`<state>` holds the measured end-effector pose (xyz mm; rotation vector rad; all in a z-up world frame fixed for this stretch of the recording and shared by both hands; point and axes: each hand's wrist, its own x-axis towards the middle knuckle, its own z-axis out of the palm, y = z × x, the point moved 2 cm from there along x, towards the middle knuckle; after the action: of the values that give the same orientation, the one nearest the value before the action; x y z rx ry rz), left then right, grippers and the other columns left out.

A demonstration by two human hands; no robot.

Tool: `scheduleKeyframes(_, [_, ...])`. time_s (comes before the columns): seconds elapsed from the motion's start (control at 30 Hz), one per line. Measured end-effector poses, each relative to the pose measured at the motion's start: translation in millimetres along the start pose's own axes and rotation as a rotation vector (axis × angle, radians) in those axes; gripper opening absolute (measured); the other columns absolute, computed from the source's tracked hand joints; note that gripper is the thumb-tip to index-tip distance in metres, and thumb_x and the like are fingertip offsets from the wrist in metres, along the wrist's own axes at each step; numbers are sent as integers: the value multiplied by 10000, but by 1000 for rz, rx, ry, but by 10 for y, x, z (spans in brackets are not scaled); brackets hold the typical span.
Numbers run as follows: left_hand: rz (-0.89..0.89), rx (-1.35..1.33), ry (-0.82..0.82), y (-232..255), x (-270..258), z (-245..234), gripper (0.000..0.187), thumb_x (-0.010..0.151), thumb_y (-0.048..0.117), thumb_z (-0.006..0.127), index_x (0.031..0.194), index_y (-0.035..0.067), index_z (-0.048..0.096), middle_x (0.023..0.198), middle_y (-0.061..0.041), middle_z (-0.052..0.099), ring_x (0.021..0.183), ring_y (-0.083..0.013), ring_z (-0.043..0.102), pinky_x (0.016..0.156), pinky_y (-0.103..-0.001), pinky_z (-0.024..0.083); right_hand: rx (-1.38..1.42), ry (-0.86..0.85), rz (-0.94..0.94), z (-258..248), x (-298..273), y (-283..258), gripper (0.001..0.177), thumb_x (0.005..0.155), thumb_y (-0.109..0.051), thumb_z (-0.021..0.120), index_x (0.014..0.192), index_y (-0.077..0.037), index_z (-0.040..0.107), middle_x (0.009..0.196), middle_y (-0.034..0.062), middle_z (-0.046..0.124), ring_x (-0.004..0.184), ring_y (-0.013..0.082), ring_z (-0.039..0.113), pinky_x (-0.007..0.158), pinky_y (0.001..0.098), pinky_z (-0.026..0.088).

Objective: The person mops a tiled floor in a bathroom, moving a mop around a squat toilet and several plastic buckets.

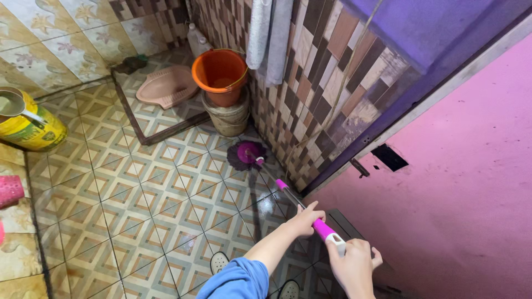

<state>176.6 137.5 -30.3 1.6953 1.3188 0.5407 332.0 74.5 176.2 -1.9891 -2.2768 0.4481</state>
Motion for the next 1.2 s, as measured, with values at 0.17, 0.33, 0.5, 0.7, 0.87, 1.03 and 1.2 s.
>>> scheduleKeyframes(0.17, [1,-22,27,-166,-108,50,367,716,-84,661,977,158,574,1436,-184,548,1579,-425,155,1128,-834,71,-36,61,-1,260,-122,-110,461,835,-469,665,792,-21,766,950,79,706,1141,235,580,1128,592,273])
scheduleKeyframes(0.33, [-99,8,117,-466,-87,-63,299,771,-63,673,966,145,582,1515,-229,465,1585,-410,125,1152,-805,84,19,81,-36,446,-28,-357,473,840,-453,668,871,14,731,980,130,678,1148,294,558,1091,643,272])
scheduleKeyframes(0.5, [-209,63,253,-587,-40,-367,207,877,60,701,1017,147,575,1498,-253,462,1570,-402,164,1169,-771,152,-14,45,-94,509,309,-665,499,856,-460,661,905,34,714,1021,150,660,1144,316,552,1093,666,272])
scheduleKeyframes(0.7, [-204,111,212,-313,59,-673,383,801,61,736,1133,169,578,1357,-211,568,1515,-371,326,1191,-737,179,5,37,-80,395,599,-674,512,883,-459,640,930,46,715,1000,166,673,1138,320,570,1098,667,278])
scheduleKeyframes(0.87, [-170,316,149,-145,121,-715,348,809,84,749,1128,167,638,1206,-123,626,1238,-335,590,1217,-638,246,-57,44,-175,260,619,-633,512,894,-469,609,910,26,737,1024,135,687,1128,289,581,1136,680,240])
scheduleKeyframes(1.03, [-191,451,170,-71,246,-793,234,895,111,698,1125,152,691,1185,-84,670,1226,-278,628,1216,-586,271,-41,79,-250,52,669,-693,508,881,-465,625,909,29,739,1022,117,686,1120,281,581,1132,693,219])
scheduleKeyframes(1.2, [-239,430,218,105,174,-848,225,898,136,699,1123,154,695,1191,-80,671,1208,-267,633,1230,-572,241,-14,117,-317,-99,610,-741,467,886,-447,619,846,-4,760,1012,95,679,1115,260,582,1166,686,210])
